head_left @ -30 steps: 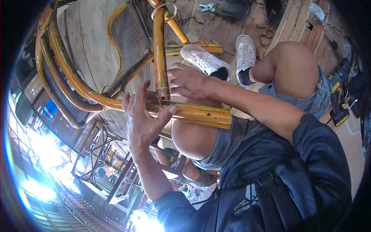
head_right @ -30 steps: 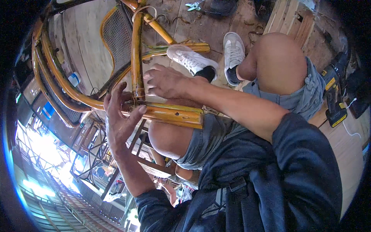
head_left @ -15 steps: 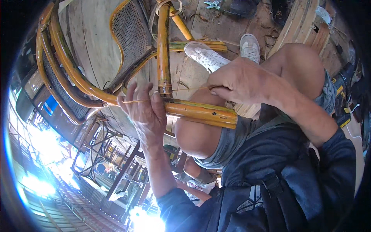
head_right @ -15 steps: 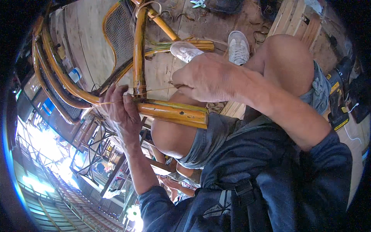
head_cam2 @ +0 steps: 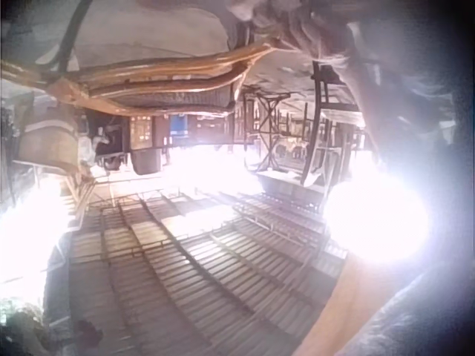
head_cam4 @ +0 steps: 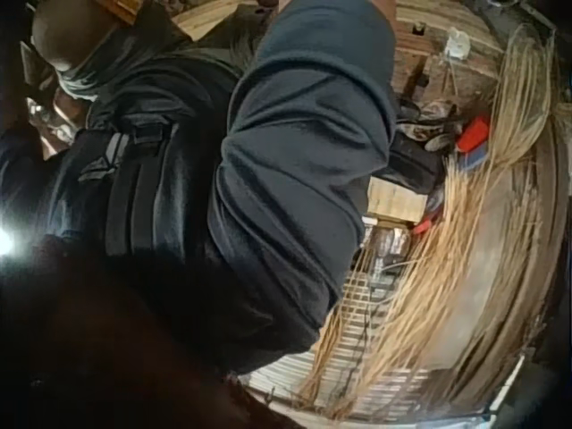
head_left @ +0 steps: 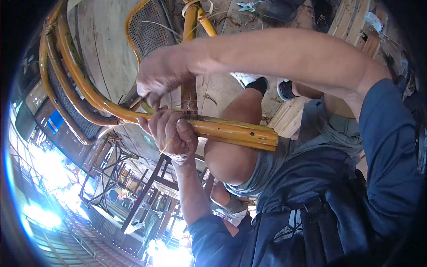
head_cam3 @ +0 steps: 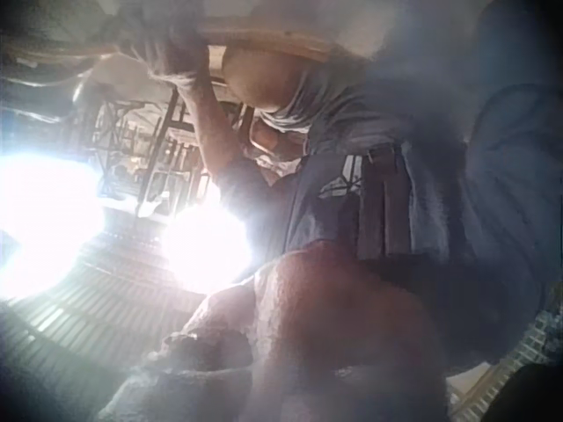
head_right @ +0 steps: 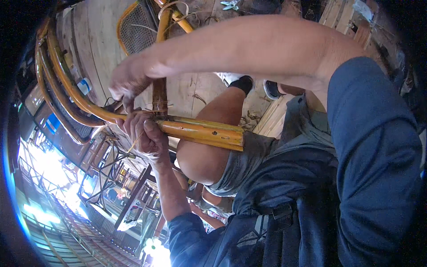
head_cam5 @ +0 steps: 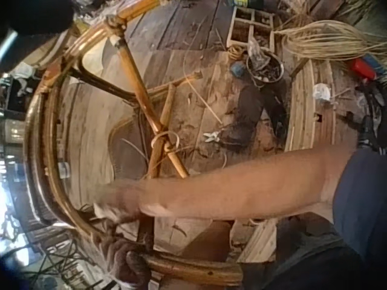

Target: The person is repairing a rattan chair by weaving thin strips of rattan around the frame joints. They use a hammer to tap the strips into place and a drill to secure them. The person works on multiple joints of the chair frame, ensuring the strips are tightly woven.

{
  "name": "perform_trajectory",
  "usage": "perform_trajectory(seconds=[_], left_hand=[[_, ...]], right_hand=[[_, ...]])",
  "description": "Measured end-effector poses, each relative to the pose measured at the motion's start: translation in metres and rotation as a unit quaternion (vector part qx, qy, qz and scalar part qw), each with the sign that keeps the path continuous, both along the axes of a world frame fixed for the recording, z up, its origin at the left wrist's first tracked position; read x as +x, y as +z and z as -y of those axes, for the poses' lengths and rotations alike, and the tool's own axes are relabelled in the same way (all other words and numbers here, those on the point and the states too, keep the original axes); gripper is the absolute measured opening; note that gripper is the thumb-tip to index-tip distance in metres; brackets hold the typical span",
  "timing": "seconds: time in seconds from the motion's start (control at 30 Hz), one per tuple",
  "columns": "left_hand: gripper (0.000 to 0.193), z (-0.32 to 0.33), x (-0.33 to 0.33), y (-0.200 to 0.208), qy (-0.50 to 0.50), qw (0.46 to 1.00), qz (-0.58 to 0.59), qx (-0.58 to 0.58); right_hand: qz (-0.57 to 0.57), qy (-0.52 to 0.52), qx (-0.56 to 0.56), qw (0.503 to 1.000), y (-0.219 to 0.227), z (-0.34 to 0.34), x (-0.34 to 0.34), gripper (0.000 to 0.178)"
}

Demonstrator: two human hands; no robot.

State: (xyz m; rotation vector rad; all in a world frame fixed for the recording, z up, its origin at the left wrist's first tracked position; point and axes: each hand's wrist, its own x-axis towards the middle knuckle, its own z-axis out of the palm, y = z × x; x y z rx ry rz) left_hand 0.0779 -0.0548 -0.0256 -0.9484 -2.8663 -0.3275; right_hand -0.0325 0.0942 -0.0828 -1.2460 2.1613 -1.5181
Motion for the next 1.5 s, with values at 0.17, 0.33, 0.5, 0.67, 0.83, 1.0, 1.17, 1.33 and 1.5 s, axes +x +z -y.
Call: perform_trajectory(seconds=[0.17,0.33,0.5,0.67,0.83,1.0,1.17,1.33,1.5], left_hand=[[0.021,-0.002,-0.002,0.005,0.007,1.000,0.023,-0.001],[0.019,-0.020,-0.007,0.017,0.038,0.994,0.046,-0.086],[0.025,-0.052,-0.013,0.031,0.069,0.966,0.157,-0.192],[0.034,-0.039,-0.005,0.041,0.135,0.954,0.169,-0.208],[0.034,-0.060,-0.014,0.035,0.128,0.944,0.189,-0.238],[0.042,-0.067,-0.015,0.048,0.193,0.896,0.247,-0.314],[0.054,-0.084,-0.024,0.043,0.200,0.872,0.312,-0.319],[0.049,-0.084,-0.040,0.031,0.215,0.826,0.370,-0.367],[0.041,-0.077,-0.032,0.021,0.183,0.848,0.317,-0.382]], right_hand=[[0.117,0.123,0.059,0.984,-0.023,0.023,-0.006,0.037],[0.099,0.167,0.162,0.968,-0.025,0.028,-0.009,0.036],[0.062,-0.052,0.207,0.975,-0.041,0.012,-0.008,0.032],[0.139,-0.165,0.128,0.968,0.003,-0.108,0.026,0.024],[0.006,-0.350,0.145,0.925,0.013,-0.248,0.113,0.028],[-0.074,-0.533,0.016,0.843,-0.001,-0.144,0.124,0.024],[0.349,-0.351,-0.320,0.808,-0.086,0.018,0.161,0.031],[0.216,-0.206,-0.261,0.918,-0.096,0.047,0.149,0.032],[0.348,-0.225,-0.125,0.902,-0.068,0.010,0.151,0.029]])
